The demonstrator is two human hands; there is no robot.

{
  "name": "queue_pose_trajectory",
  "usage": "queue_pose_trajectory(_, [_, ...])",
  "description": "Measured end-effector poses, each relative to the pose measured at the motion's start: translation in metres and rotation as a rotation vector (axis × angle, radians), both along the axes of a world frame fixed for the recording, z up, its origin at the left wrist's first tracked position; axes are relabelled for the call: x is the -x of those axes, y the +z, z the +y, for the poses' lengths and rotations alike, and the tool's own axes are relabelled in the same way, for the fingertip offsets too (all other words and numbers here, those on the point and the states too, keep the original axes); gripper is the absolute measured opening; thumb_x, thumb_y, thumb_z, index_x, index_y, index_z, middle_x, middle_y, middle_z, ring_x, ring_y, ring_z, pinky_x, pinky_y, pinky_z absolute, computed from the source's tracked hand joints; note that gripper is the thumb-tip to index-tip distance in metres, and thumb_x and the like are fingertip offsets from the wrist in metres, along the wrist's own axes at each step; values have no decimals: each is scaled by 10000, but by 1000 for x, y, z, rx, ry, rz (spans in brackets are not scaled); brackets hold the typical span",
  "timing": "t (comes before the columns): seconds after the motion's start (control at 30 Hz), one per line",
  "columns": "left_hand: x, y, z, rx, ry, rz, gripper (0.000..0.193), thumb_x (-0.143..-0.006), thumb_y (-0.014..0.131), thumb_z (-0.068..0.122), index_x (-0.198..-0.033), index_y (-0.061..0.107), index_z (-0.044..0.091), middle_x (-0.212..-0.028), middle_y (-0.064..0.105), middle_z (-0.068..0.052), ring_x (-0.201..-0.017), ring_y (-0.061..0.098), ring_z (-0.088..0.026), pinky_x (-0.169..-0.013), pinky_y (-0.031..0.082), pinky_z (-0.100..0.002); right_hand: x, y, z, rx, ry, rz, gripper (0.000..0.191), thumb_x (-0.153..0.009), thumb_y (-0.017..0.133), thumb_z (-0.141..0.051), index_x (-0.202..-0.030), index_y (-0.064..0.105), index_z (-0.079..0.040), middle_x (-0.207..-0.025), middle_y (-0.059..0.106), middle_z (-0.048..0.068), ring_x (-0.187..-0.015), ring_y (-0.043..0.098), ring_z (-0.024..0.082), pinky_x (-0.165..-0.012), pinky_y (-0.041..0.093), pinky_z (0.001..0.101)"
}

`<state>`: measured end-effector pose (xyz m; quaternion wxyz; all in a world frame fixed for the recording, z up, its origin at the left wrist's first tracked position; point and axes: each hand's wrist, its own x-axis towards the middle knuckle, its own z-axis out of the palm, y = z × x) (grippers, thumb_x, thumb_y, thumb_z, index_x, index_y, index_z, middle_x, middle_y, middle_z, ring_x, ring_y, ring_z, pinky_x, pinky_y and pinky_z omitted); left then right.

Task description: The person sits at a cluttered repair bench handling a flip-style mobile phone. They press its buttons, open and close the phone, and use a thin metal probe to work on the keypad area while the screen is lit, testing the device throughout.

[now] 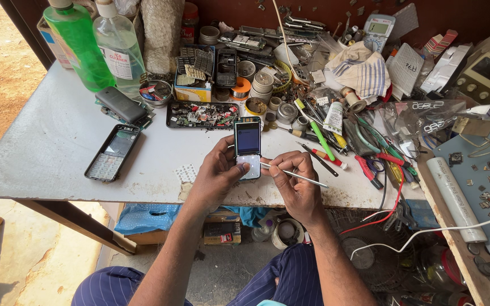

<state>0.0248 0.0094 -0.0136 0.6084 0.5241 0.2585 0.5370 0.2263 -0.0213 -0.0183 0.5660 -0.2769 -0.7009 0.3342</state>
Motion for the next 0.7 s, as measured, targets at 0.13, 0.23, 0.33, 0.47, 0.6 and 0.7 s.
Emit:
queue_pose_trajectory(0.13, [0, 1, -1, 9, 6, 6, 554, -913, 621, -90, -1436, 456, -18, -1212, 696, -152, -1086, 666, -153, -923, 562, -317, 0, 0, 0, -8, -3, -8, 124, -1064, 558, -16, -1125, 451, -4, -1178, 541, 153, -1241, 683, 346, -989, 680, 383])
queue_pose_trajectory(0.23, [0, 2, -2, -4, 4, 6, 553, -914, 620, -90, -1438, 457, -22, -1218, 695, -152, -1090, 663, -153, -926, 560, -317, 0, 0, 0, -11, 1, -2, 129, -1063, 558, -16, -1126, 446, -6, -1178, 545, 154, -1238, 685, 343, -983, 680, 380])
queue_pose_trajectory(0.33, [1, 4, -3, 6, 12, 36, 556, -911, 620, -80, -1437, 451, -16, -1197, 706, -154, -1088, 674, -152, -934, 567, -317, 0, 0, 0, -13, 4, 2, 131, -1063, 557, -14, -1126, 443, -7, -1177, 546, 154, -1237, 684, 342, -982, 680, 378])
queue_pose_trajectory(0.47, [1, 4, -3, 3, 3, 14, 556, -909, 616, -77, -1436, 449, -20, -1204, 704, -149, -1094, 676, -153, -936, 570, -316, 0, 0, 0, -9, 4, 6, 132, -1066, 555, -15, -1127, 439, -11, -1173, 552, 153, -1237, 684, 340, -982, 681, 377])
queue_pose_trajectory(0.6, [0, 5, -2, 3, 9, 27, 545, -912, 625, -74, -1426, 452, -23, -1193, 711, -156, -1087, 683, -155, -922, 579, -317, 1, 0, 0, -8, 3, 0, 125, -1062, 553, -10, -1128, 447, -8, -1175, 539, 153, -1246, 677, 347, -990, 678, 384])
queue_pose_trajectory(0.7, [0, 4, -1, 14, 14, 39, 543, -908, 631, -72, -1419, 453, -22, -1186, 715, -155, -1068, 686, -154, -890, 580, -321, 1, 1, 0, 11, -2, 10, 138, -1057, 562, -5, -1126, 442, -12, -1162, 547, 149, -1239, 683, 347, -979, 678, 376])
